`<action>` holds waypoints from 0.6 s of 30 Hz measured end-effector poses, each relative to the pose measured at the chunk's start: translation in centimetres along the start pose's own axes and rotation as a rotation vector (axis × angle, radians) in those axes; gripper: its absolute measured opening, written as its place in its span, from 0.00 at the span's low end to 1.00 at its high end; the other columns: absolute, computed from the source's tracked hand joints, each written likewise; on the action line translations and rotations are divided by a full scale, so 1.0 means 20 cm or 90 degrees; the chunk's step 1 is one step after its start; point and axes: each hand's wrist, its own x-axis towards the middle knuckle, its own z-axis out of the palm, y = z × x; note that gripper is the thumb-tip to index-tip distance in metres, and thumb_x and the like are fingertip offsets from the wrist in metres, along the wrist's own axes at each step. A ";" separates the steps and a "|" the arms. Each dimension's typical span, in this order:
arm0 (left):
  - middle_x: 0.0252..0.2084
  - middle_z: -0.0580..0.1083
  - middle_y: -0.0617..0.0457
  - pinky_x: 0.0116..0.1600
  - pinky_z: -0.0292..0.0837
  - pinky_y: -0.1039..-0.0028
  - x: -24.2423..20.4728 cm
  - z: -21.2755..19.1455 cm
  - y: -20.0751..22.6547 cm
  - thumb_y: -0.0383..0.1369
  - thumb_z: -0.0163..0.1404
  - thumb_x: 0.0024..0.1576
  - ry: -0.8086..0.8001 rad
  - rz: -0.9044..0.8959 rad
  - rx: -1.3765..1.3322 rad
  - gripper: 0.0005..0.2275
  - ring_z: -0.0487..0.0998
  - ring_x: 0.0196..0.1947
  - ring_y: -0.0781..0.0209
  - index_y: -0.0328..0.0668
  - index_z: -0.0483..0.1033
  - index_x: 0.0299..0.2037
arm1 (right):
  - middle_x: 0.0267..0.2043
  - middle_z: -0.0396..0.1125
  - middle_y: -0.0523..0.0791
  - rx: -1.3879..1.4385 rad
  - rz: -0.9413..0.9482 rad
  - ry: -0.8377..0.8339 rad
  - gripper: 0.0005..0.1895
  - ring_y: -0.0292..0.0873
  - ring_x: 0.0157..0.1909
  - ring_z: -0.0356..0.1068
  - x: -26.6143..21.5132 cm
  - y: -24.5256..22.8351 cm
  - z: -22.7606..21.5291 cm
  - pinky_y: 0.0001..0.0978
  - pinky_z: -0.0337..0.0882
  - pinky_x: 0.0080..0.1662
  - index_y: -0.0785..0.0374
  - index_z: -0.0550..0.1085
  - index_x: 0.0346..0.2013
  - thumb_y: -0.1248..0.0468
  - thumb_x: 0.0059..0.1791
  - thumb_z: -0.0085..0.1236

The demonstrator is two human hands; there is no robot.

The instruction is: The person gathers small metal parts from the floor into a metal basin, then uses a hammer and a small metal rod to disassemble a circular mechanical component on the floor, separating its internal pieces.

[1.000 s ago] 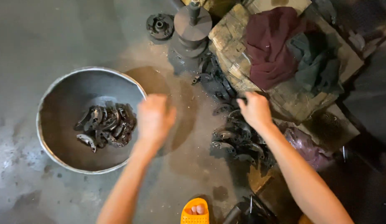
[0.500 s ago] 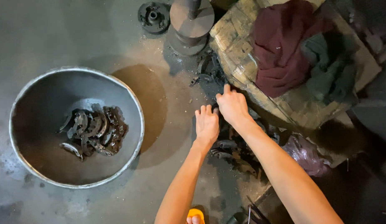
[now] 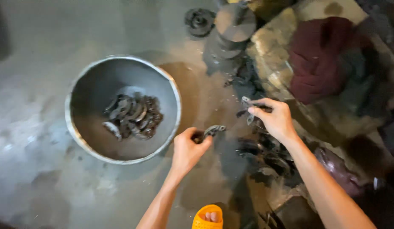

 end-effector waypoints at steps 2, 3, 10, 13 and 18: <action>0.27 0.81 0.43 0.33 0.79 0.67 0.00 -0.21 -0.10 0.36 0.64 0.42 0.058 -0.004 -0.005 0.10 0.84 0.31 0.48 0.41 0.84 0.30 | 0.43 0.78 0.45 0.015 -0.013 -0.042 0.13 0.47 0.50 0.77 -0.04 -0.19 0.08 0.38 0.72 0.52 0.49 0.84 0.43 0.57 0.43 0.71; 0.28 0.80 0.38 0.34 0.79 0.64 0.01 -0.30 -0.15 0.34 0.64 0.43 0.100 -0.002 -0.013 0.11 0.84 0.32 0.44 0.37 0.84 0.32 | 0.43 0.79 0.45 0.023 -0.016 -0.072 0.13 0.48 0.50 0.77 -0.06 -0.28 0.11 0.38 0.73 0.53 0.49 0.84 0.42 0.59 0.42 0.70; 0.30 0.81 0.46 0.36 0.79 0.64 0.10 -0.74 -0.49 0.38 0.65 0.48 0.278 -0.003 0.053 0.10 0.83 0.33 0.50 0.45 0.85 0.36 | 0.40 0.79 0.49 0.111 -0.135 -0.171 0.13 0.51 0.47 0.78 -0.10 -0.82 0.58 0.41 0.75 0.52 0.54 0.84 0.40 0.60 0.41 0.71; 0.36 0.79 0.41 0.38 0.78 0.62 0.08 -0.77 -0.43 0.34 0.64 0.54 0.333 0.093 0.055 0.12 0.82 0.37 0.46 0.38 0.83 0.44 | 0.43 0.79 0.46 0.103 -0.132 -0.165 0.14 0.47 0.45 0.80 -0.08 -0.80 0.62 0.39 0.77 0.52 0.52 0.83 0.47 0.62 0.47 0.65; 0.36 0.78 0.42 0.40 0.76 0.68 0.02 -0.58 -0.31 0.24 0.57 0.63 0.286 0.210 -0.057 0.04 0.79 0.36 0.56 0.33 0.81 0.45 | 0.45 0.78 0.47 -0.148 -0.177 -0.105 0.19 0.53 0.50 0.77 -0.05 -0.51 0.30 0.47 0.75 0.52 0.50 0.79 0.54 0.59 0.47 0.63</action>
